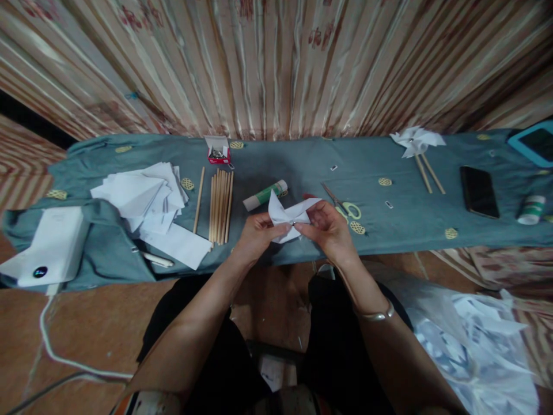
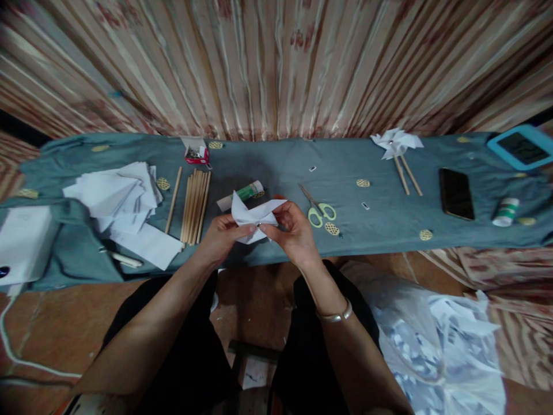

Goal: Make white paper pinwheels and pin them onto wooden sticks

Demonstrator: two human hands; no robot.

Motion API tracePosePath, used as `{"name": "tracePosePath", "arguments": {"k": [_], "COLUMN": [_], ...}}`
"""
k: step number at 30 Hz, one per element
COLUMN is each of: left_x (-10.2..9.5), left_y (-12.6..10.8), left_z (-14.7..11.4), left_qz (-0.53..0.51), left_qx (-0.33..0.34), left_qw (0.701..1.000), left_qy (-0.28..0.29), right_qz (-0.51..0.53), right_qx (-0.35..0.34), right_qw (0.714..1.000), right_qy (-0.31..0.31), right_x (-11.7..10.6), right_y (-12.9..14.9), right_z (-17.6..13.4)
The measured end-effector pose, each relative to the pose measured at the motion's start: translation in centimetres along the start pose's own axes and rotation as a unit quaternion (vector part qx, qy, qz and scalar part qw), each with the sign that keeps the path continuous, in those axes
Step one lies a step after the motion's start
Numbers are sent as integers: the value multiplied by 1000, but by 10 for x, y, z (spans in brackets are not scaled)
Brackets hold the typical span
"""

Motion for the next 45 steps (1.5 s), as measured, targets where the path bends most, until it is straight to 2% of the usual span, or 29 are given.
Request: {"name": "tracePosePath", "arguments": {"k": [5,11,15,24,32,45], "left_x": [2,3,3,5,5,7], "left_y": [2,1,1,0,1,1], "left_z": [1,1,0,0,1,-1], "left_qz": [0,-5,-2,6,-13,-31], "left_qx": [9,10,7,14,16,-3], "left_qw": [1000,999,999,999,997,999], "left_qy": [-18,-32,-40,-39,-68,-42], "right_qz": [-42,-137,-170,-222,-182,-163], "right_qx": [-37,-88,-116,-125,-86,-87], "right_qw": [998,983,973,964,979,982], "right_qy": [-7,-84,-105,-74,-28,-29], "right_x": [-1,-4,-3,4,0,0], "right_y": [-2,-2,2,14,8,7], "right_z": [-2,-4,-8,-17,-13,-11]}}
Point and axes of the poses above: each hand's wrist, its own z-axis towards the middle knuckle, its own x-axis out of the palm, y = z × x, the point moved 1 cm from there along z, towards the middle knuckle, and after that the axes turned 13 degrees about x, right-handed, at the moved point
